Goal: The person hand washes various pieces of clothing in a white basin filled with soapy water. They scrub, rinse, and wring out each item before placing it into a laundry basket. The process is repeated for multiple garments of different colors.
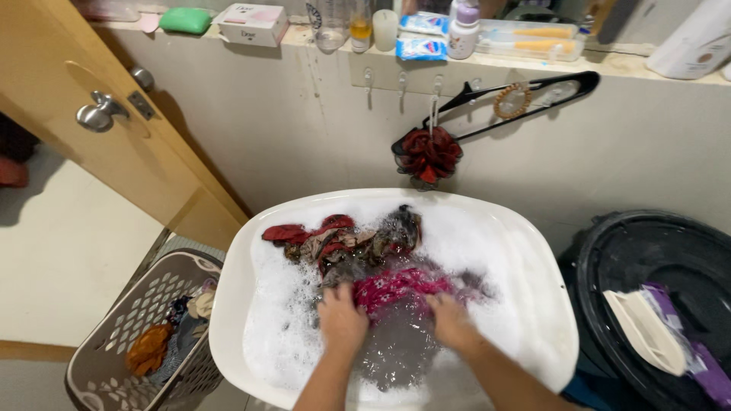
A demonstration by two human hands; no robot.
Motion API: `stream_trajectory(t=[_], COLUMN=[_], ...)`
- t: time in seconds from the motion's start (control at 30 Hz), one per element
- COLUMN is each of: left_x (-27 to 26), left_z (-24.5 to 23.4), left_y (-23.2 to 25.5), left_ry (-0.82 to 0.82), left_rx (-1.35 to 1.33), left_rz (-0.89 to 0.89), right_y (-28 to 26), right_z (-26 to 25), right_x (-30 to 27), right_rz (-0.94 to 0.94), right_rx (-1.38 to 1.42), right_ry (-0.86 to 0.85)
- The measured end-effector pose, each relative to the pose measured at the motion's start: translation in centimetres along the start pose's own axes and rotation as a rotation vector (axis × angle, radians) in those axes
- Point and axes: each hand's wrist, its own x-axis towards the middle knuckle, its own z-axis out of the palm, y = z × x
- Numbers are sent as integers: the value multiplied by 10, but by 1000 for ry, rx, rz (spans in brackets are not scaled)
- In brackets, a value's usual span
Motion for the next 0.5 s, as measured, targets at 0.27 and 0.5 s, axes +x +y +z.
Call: stream_trajectory(t=[0.27, 0.5], left_x=[-26, 1], left_z=[41, 54], left_y=[4, 30], left_ry=[-158, -114], left_rx=[68, -195], left_rz=[161, 302], right_y=[-8, -24], right_z=[12, -224], right_x=[37, -72], right_rz=[-248, -271], right_rx=[52, 1116], right_ry=[-162, 62])
